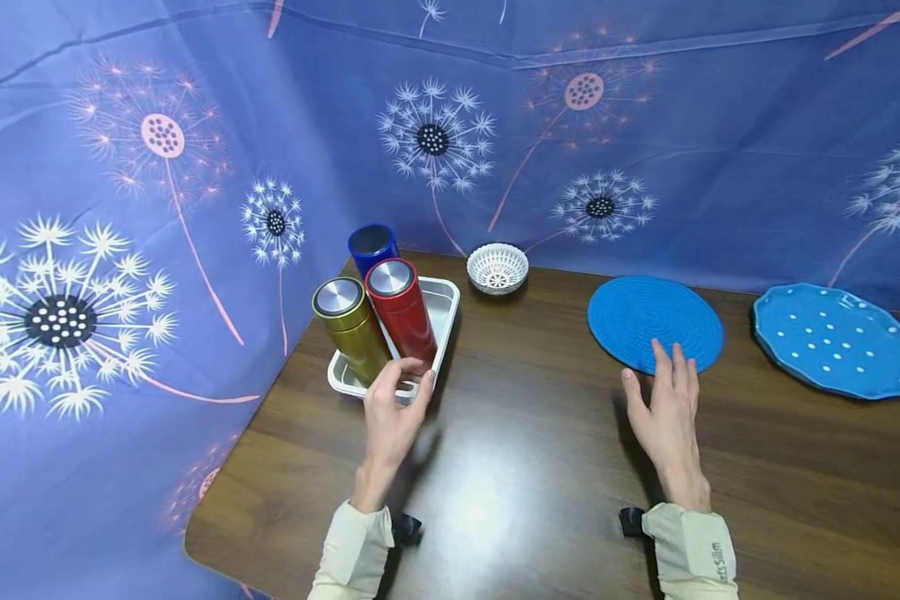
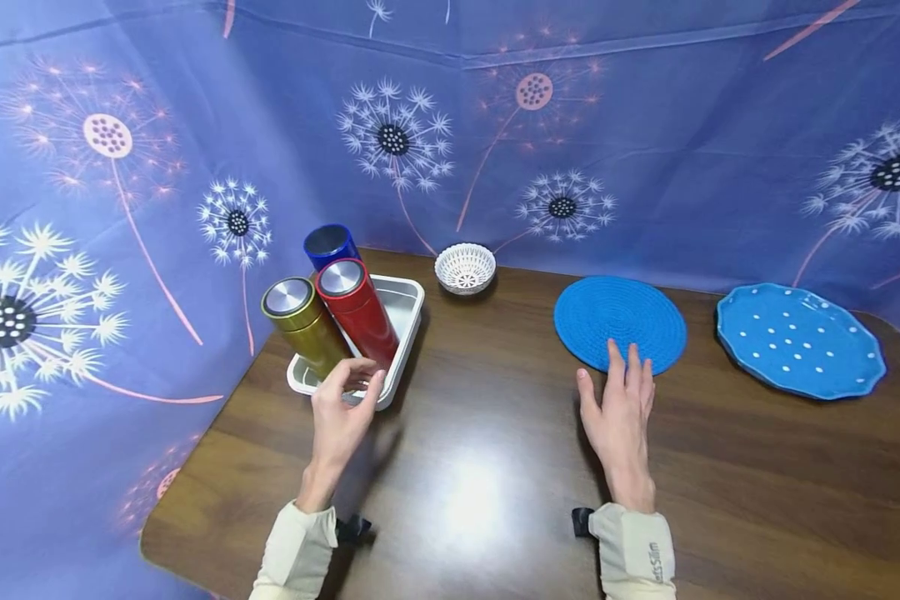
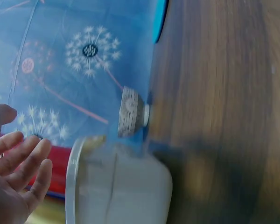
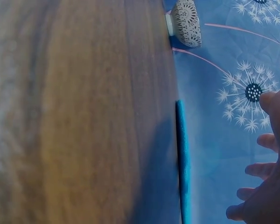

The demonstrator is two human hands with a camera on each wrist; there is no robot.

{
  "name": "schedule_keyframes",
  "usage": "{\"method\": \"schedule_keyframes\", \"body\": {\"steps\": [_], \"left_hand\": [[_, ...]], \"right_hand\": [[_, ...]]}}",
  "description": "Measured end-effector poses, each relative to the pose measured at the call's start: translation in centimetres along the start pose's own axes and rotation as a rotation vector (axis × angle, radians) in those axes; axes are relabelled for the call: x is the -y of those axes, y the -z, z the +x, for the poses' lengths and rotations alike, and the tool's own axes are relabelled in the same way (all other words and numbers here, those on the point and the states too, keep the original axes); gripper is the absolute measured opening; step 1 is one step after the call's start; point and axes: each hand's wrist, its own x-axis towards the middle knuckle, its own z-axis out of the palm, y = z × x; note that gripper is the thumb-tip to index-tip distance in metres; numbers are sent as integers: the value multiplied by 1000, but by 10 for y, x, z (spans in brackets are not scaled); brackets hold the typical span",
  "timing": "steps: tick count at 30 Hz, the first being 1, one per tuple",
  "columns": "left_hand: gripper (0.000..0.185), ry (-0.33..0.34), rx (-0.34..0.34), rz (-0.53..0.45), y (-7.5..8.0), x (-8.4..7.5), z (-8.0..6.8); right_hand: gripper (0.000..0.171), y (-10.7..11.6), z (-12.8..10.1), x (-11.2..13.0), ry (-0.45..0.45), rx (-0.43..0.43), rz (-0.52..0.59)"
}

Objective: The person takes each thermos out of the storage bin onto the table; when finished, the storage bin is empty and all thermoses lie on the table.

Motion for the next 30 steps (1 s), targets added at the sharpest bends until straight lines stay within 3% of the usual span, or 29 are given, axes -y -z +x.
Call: {"method": "schedule_keyframes", "body": {"steps": [8,18,25,30], "left_hand": [[25,18,-95,32,23,20,-4],[32,133,-167,131,53,45,-7],[34,165,-216,134,62,53,-5],[29,236,-232,127,65,59,-2]], "right_hand": [[57,3,-1,0,-15,-41,24],[57,1,0,0,-32,-30,39],[58,1,0,0,-38,-24,46],[57,1,-1,0,-37,-30,47]]}}
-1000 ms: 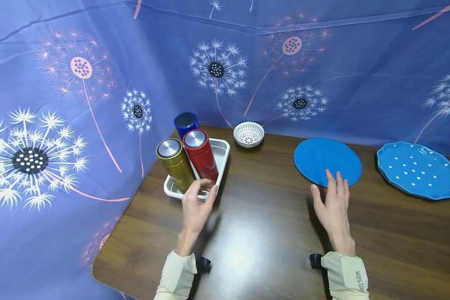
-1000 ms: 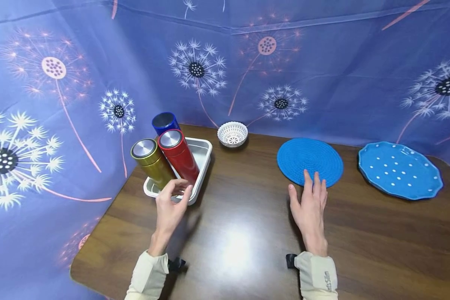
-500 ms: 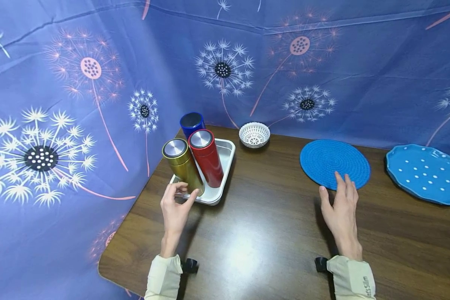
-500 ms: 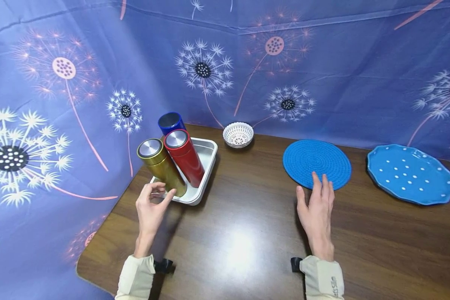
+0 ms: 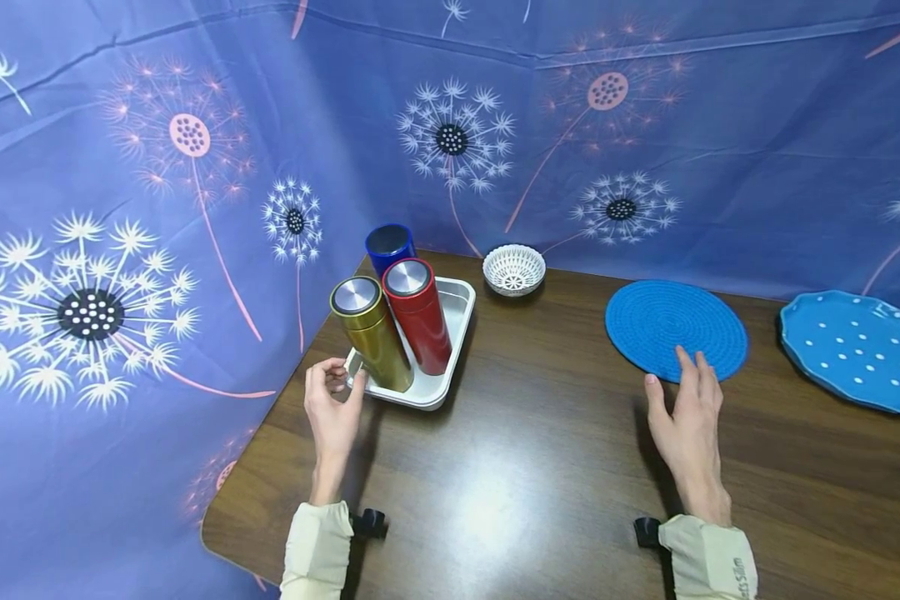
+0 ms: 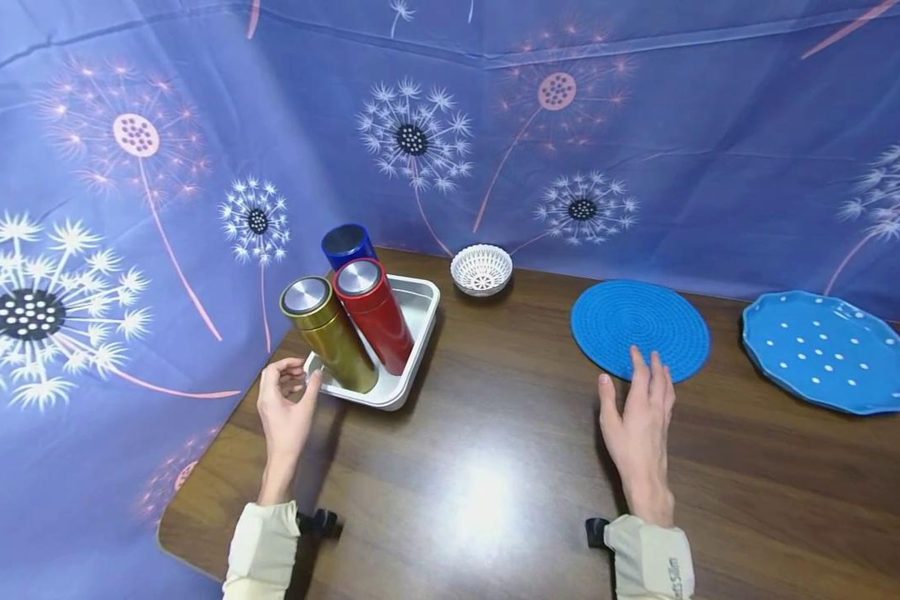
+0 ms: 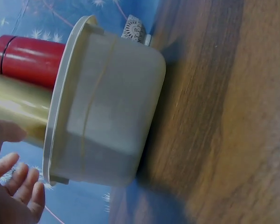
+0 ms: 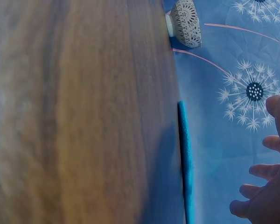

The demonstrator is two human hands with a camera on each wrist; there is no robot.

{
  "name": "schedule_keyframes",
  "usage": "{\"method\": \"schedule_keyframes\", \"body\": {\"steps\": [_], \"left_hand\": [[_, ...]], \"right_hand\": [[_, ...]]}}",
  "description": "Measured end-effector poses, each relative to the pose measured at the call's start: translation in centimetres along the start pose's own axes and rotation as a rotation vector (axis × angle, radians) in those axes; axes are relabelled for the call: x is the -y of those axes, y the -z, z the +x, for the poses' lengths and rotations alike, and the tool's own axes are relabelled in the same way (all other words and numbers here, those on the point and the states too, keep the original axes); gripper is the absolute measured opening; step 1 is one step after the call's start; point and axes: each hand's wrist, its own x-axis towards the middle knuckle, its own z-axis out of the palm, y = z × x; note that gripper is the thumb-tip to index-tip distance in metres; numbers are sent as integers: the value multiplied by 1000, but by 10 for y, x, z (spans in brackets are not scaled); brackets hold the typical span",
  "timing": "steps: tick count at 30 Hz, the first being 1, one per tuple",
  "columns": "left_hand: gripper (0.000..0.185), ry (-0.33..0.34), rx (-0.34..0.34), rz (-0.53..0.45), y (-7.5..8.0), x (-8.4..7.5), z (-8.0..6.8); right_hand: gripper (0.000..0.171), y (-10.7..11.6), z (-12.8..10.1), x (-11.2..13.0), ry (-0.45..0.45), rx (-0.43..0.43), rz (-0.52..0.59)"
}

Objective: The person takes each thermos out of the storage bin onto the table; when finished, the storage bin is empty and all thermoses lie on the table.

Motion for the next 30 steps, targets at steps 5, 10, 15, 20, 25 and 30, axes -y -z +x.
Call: {"method": "schedule_keyframes", "body": {"steps": [5,10,15,20,25,30], "left_hand": [[34,98,43,7,-2,5,7],[39,167,121,-49,-3,8,14],[39,206,173,-80,-3,10,19],[34,237,176,-1,-3,13,21],[33,307,174,55,-3,13,24],[31,331,152,76,-5,12,26]], "right_hand": [[57,0,-1,-1,8,-20,7],[58,0,-2,1,-3,-15,22],[58,-1,-2,1,-18,-7,38],[58,-2,0,0,-2,-21,70],[58,-3,1,-2,23,-23,120],[57,-5,2,-3,24,-29,161]]}}
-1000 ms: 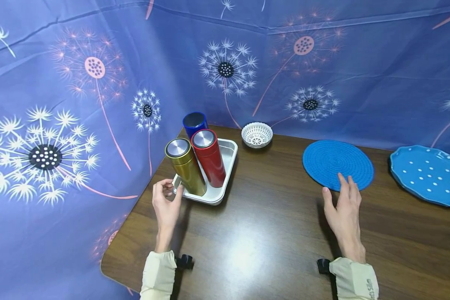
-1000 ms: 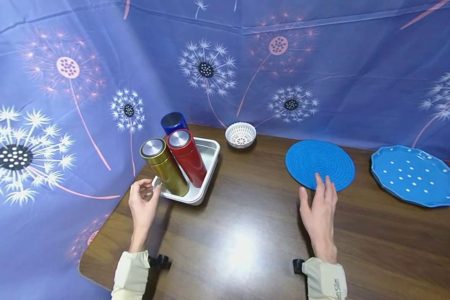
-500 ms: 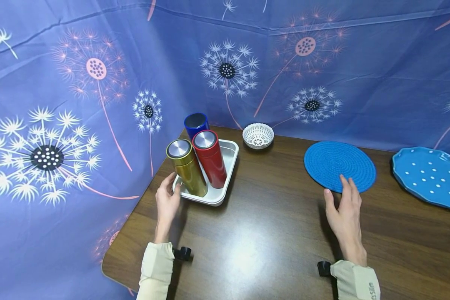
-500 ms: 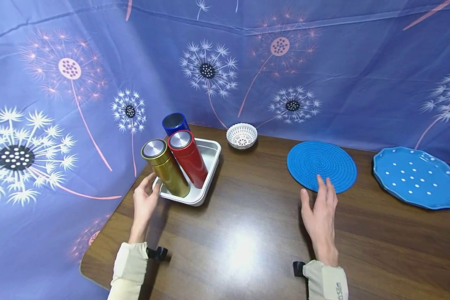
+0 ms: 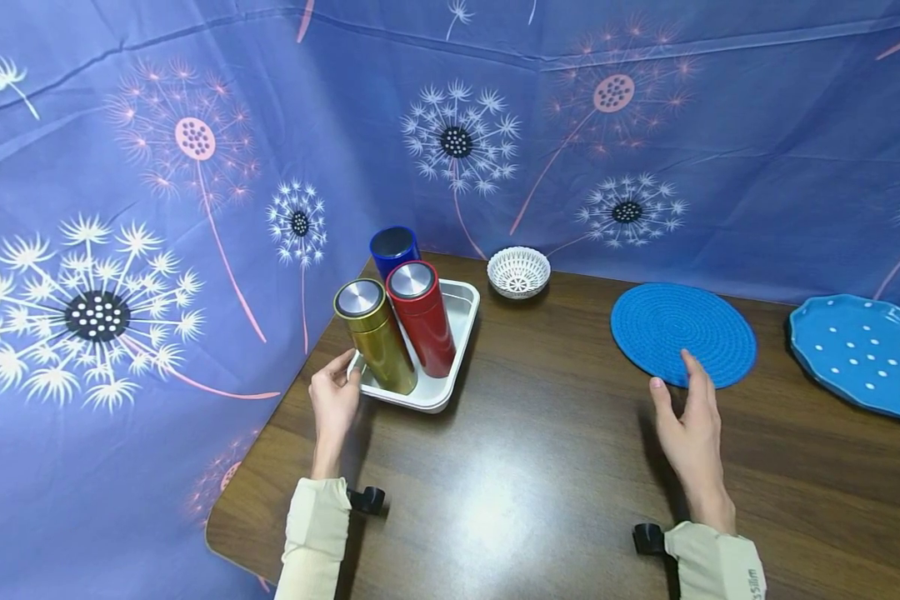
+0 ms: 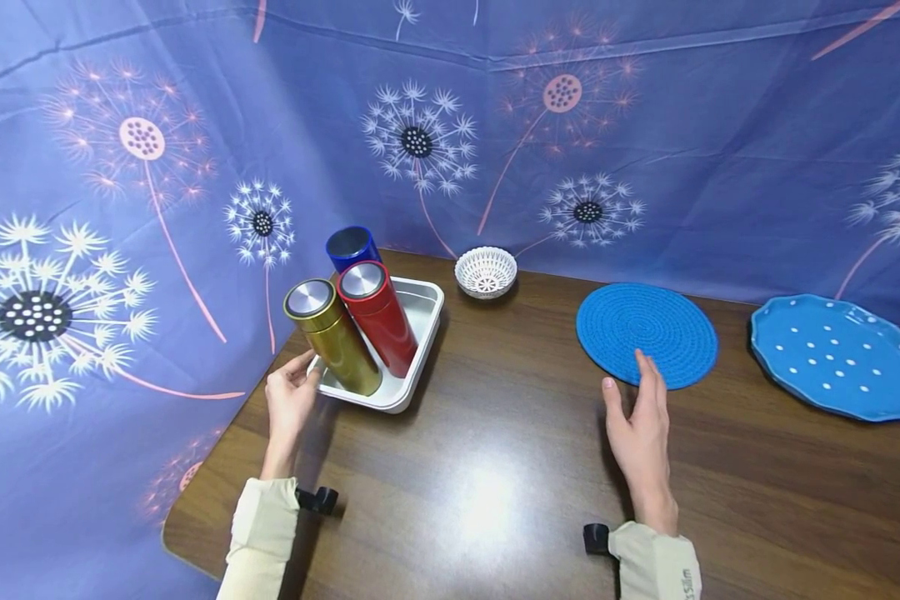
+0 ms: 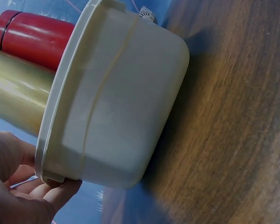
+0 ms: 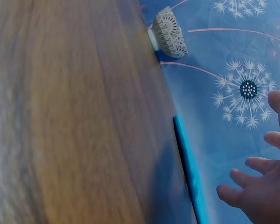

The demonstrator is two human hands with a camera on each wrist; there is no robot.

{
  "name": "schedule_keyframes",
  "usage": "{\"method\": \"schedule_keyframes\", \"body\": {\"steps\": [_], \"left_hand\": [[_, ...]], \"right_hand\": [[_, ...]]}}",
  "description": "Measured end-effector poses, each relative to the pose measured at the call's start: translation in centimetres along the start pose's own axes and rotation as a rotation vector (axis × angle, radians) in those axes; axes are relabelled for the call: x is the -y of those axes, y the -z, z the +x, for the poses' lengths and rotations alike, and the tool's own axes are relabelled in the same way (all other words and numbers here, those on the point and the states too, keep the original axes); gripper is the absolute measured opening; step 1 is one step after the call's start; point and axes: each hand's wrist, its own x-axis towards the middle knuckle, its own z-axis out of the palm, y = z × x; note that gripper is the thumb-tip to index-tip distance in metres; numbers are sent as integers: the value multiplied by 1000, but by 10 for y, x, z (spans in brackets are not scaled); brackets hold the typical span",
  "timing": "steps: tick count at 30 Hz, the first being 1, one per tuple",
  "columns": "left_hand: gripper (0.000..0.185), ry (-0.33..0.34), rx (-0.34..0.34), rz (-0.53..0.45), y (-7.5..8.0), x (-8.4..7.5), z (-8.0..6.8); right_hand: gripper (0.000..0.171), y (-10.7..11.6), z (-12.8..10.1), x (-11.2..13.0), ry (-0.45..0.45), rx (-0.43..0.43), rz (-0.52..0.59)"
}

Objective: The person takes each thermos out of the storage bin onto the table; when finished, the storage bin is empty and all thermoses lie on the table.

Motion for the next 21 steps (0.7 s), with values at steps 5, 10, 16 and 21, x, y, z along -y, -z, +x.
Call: {"method": "schedule_keyframes", "body": {"steps": [5,10,16,21], "left_hand": [[31,19,-43,10,-1,3,2],[31,6,-62,-4,-1,3,2],[31,-10,-58,-9,-2,2,2],[32,-8,-60,6,-3,5,2]], "right_hand": [[58,-4,2,8,-85,29,69],[64,-11,3,17,-175,108,170],[72,-24,3,24,-174,176,204],[76,-38,2,27,-133,226,222]]}}
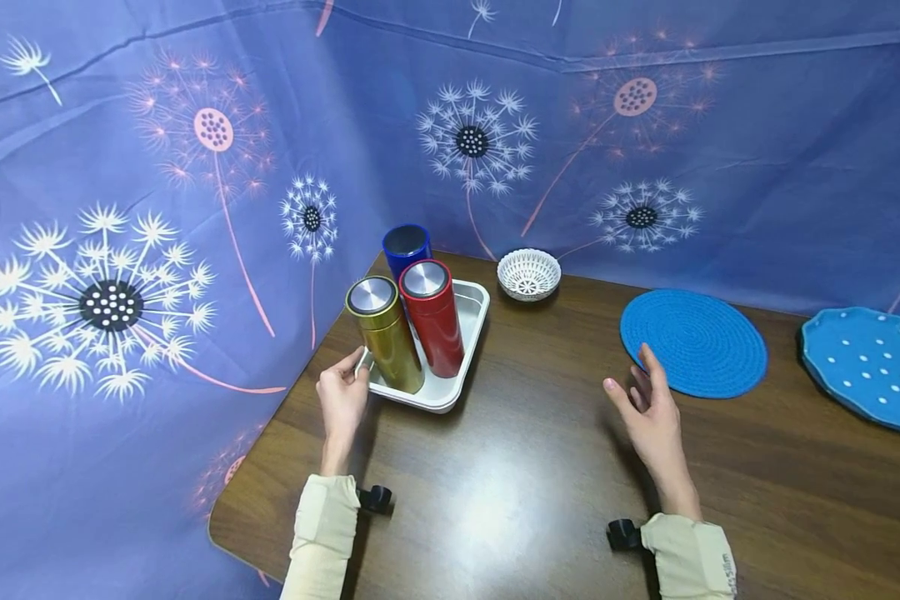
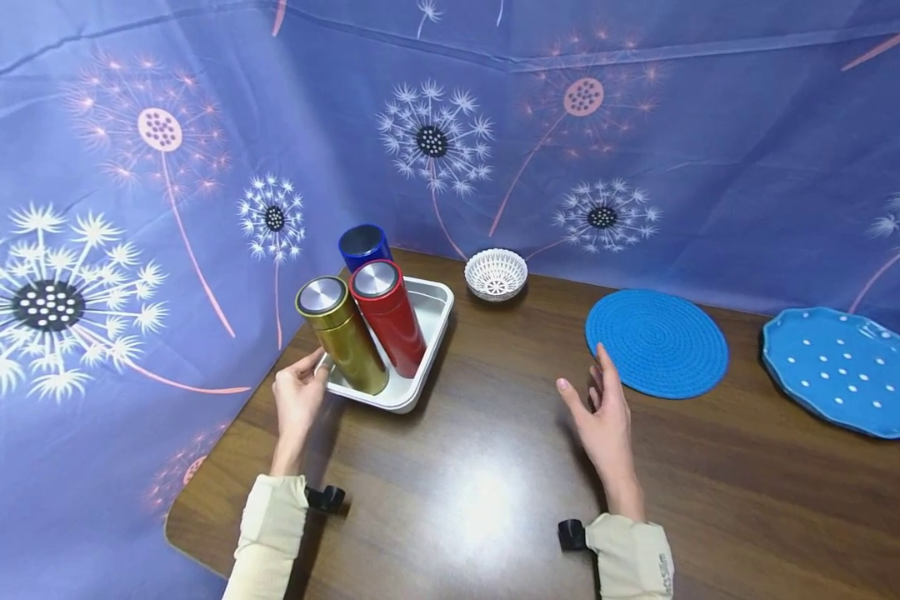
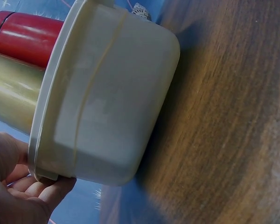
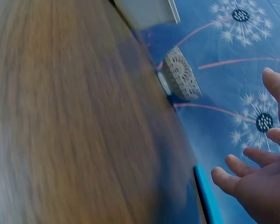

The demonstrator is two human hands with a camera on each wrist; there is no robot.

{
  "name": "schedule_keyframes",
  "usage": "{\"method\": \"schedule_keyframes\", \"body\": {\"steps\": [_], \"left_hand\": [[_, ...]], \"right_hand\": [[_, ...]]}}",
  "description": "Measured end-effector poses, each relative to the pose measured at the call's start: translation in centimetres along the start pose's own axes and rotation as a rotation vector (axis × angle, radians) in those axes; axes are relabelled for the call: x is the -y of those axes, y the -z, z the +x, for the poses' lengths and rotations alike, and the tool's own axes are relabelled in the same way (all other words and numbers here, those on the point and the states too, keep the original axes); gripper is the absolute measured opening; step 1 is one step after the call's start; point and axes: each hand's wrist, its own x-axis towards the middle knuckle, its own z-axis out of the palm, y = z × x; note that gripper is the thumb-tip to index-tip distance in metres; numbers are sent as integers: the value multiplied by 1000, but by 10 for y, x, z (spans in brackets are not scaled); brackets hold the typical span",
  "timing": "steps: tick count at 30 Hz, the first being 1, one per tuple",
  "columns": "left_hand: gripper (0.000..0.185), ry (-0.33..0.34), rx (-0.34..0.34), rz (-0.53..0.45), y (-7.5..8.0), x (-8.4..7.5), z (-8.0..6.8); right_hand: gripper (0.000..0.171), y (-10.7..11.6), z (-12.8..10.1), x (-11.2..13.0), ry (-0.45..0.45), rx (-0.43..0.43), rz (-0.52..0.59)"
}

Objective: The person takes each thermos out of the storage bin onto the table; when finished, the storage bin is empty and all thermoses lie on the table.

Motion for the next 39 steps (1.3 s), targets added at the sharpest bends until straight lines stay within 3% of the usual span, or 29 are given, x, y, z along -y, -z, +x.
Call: {"method": "schedule_keyframes", "body": {"steps": [12,23,39], "left_hand": [[32,-5,-12,-1,2,0,2],[32,-27,-28,25,0,0,0],[32,-33,-52,24,-4,0,-4]], "right_hand": [[83,-38,14,20,32,89,52],[82,-63,15,73,50,159,119],[82,-105,23,99,157,219,220]]}}
